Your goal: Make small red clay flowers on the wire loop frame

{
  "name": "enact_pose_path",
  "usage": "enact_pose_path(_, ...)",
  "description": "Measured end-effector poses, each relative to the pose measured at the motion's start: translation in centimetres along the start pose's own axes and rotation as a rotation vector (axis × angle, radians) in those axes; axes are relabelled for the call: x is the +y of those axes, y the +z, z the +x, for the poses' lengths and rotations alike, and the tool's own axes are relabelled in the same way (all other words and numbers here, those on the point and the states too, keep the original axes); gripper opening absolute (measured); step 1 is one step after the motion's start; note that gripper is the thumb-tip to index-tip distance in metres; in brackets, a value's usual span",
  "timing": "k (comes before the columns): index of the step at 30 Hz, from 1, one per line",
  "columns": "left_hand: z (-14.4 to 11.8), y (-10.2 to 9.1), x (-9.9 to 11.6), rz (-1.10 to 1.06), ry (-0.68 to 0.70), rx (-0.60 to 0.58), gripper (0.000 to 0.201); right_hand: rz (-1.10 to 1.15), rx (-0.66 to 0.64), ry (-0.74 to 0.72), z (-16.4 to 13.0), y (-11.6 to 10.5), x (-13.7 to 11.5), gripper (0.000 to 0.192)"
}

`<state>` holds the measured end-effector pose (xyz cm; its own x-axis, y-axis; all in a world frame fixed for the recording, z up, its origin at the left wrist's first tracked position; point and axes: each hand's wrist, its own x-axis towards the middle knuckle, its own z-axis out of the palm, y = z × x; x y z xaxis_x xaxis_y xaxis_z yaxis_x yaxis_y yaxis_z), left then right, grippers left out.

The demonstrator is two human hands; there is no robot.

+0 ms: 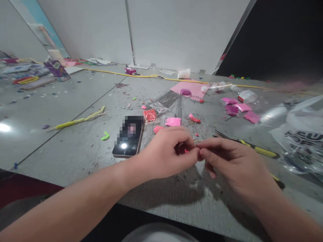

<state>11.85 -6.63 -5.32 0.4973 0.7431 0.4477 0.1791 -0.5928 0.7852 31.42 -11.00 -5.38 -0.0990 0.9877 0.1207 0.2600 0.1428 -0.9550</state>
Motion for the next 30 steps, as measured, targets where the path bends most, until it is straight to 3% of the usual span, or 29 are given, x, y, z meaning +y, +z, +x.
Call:
enact_pose_path(2, 0.1, 0.1, 0.1, -0.047, -0.043, -0.011, 0.017, 0.153, -0.034, 0.1, 0.1, 0.0, 0.1, 0.024)
enact_pose_path(6, 0.5, -0.7, 0.1, -0.044, -0.106, -0.026, 0.016, 0.25, -0.019, 0.14, 0.2, -0.1, 0.2, 0.027)
enact_pose_path(8, 0.9, -2.0, -0.5, 0.082, -0.099, -0.078, 0.014, 0.251, 0.013, 0.129, 0.3, -0.1, 0.4, 0.029)
enact_pose_path(11, 1.4, -4.4, -2.2, 0.419, -0.052, -0.299, 0.022, 0.237, 0.067, 0.097, 0.6, -0.1, 0.7, 0.029)
enact_pose_path(13, 1.6, -5.8, -3.5, 0.619, -0.099, -0.413, 0.032, 0.219, 0.086, 0.078, 0.7, -0.1, 1.0, 0.028)
enact_pose_path(16, 1.8, -7.0, -4.9, 0.738, -0.165, -0.48, 0.037, 0.181, 0.088, 0.059, 0.8, -0.2, 1.1, 0.028)
enact_pose_path(24, 1.9, -6.9, -5.0, 0.786, -0.066, -0.552, 0.032, 0.063, 0.086, 0.007, 0.7, -0.3, 0.6, 0.032)
enact_pose_path(30, 1.8, -6.4, -5.4, 0.711, 0.076, -0.575, 0.027, 0.07, -0.018, 0.037, 0.8, -0.2, 0.4, 0.034)
